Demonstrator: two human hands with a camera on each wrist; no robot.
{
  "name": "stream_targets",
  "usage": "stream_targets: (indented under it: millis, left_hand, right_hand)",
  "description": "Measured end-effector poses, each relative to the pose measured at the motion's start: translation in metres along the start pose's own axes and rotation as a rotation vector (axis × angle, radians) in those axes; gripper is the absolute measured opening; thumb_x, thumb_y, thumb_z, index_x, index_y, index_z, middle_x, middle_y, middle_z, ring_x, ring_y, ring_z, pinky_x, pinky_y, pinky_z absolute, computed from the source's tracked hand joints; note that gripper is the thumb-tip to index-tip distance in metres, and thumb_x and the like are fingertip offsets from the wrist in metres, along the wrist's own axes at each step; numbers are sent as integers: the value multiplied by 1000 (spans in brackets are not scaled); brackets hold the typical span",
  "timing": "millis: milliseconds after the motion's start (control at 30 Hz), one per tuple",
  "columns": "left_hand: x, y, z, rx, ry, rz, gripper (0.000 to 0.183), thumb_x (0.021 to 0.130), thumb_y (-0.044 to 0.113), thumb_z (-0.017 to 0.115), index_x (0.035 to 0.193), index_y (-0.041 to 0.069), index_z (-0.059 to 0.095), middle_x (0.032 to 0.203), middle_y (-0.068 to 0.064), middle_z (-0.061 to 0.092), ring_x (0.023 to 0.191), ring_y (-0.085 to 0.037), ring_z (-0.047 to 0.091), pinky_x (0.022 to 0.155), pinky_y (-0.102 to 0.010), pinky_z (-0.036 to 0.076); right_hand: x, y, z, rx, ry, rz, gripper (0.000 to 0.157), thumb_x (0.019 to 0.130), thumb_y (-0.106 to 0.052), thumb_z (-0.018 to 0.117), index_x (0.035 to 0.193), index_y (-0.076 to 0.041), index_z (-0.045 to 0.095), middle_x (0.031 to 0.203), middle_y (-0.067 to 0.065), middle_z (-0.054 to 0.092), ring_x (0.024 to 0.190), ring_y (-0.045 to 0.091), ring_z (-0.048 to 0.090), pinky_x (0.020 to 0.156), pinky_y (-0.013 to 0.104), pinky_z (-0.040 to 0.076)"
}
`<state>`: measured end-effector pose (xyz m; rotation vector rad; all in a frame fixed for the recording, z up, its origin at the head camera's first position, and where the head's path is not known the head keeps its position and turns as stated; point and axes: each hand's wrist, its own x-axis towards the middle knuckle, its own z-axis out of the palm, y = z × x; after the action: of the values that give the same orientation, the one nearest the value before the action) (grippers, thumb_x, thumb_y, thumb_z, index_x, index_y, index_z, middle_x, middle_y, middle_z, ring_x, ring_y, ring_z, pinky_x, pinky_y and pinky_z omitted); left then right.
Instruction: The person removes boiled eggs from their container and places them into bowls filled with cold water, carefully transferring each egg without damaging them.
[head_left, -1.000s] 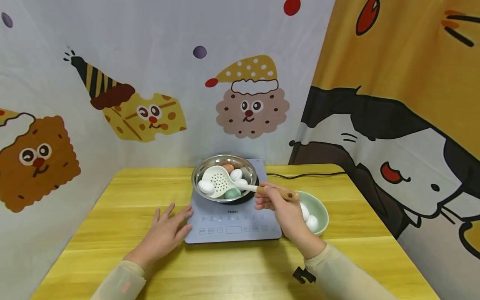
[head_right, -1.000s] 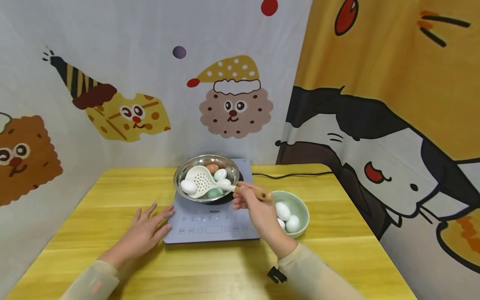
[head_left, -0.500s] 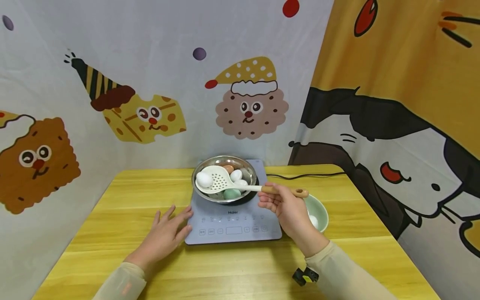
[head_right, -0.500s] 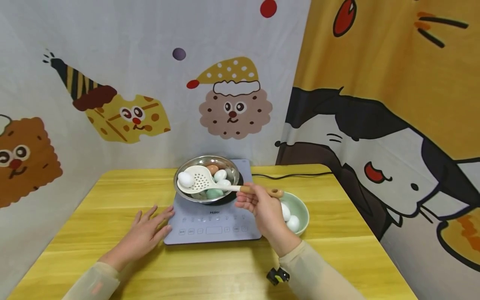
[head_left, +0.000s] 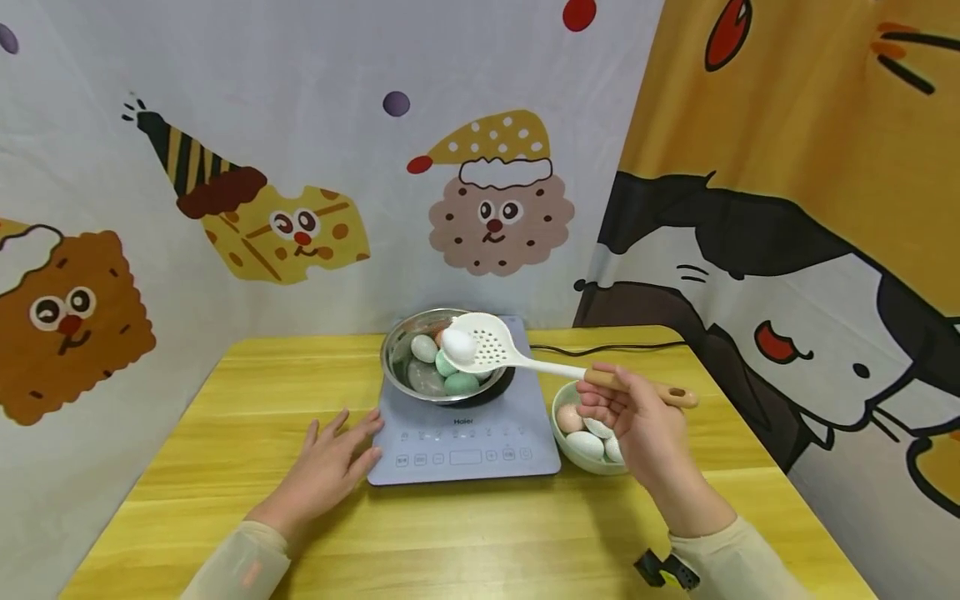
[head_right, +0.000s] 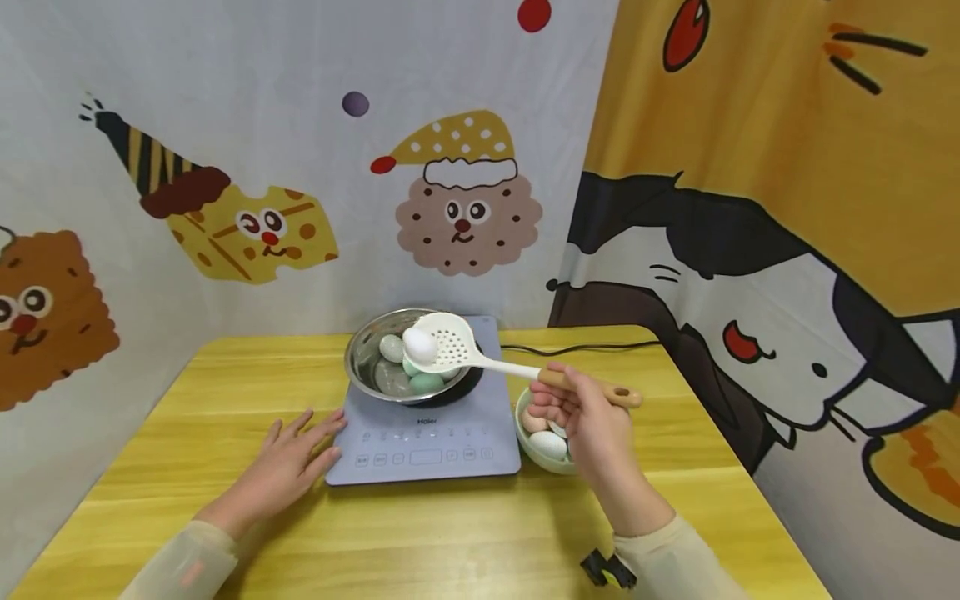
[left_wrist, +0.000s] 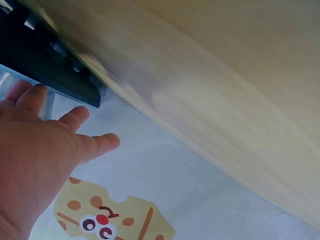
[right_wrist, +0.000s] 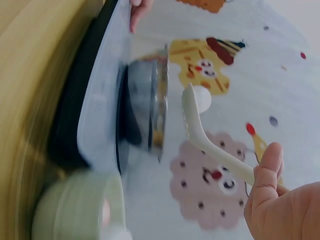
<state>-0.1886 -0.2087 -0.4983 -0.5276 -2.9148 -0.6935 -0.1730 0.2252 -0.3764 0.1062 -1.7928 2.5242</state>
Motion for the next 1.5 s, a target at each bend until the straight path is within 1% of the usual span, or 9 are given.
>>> stream_targets:
  millis: [133,233,367,567,733,967,1200,1300,1500]
  left_hand:
    - [1,0,-1,-7,-9,-1,51,111,41,58,156,17,57,169,0,47,155,-56,35,122,-84,11]
    - [2,0,-3,-7,-12,-2,52,111,42,57,156,17,56,169,0,46,155,-56,35,122,-84,11]
    - [2,-2,-4,-6,-14,-1,52,111,43,57,157,17,56,169,-1,46,155,-56,35,122,-84,10]
    - [3,-3,-4,-5,-13,1,53,111,42,57,158,17,55,169,-1,46,154,-56,36,123,-84,11]
    - [2,-1,-6,-12,-15,-6,53,111,40,57,158,15,54,169,-3,45,153,-57,37,122,-84,11]
    - [1,0,-5,-17,-14,-4,53,111,40,58,157,14,55,169,-4,46,153,-57,38,122,-84,11]
    - [2,1,-2,-13,-22,-5,53,111,41,57,158,15,54,170,-3,45,153,-57,38,122,-84,12]
    - [3,1,-1,-17,-27,-4,53,111,42,57,158,16,54,170,-3,45,153,-57,38,122,-84,12]
    - [4,0,0,-18,-30,1,54,112,42,56,158,15,53,170,-3,45,153,-57,38,121,-85,12]
  right_hand:
    - [-20,-14,-32,-1,-32,-75,40,118,-25,41,121,-9,77,105,8,83,95,16,80,82,28,67]
    - [-35,-22,-56,7,-8,-115,40,118,-21,42,122,-5,77,106,10,84,95,17,81,81,30,67]
    - [-54,-28,-85,7,83,-122,36,117,-21,45,123,-5,77,107,11,84,95,19,82,81,32,68]
    - [-76,-31,-115,-39,293,-78,31,114,-32,53,125,-13,75,108,6,84,92,17,81,80,31,67]
    - [-85,-29,-124,-53,431,-30,28,113,-35,54,122,-17,74,104,2,83,88,16,80,77,30,67]
    - [-91,-21,-134,-93,435,-11,30,113,-37,54,124,-17,74,105,2,83,87,17,80,78,30,67]
    - [-92,-20,-130,-201,509,-33,29,113,-37,54,124,-20,74,102,-1,83,83,15,79,74,28,67]
    - [-95,-21,-127,-241,548,-53,30,113,-35,56,128,-15,73,102,-1,83,82,15,78,73,26,67]
    - [-102,-20,-121,-457,635,-52,48,110,-36,60,141,1,65,100,-7,82,78,13,78,72,19,64]
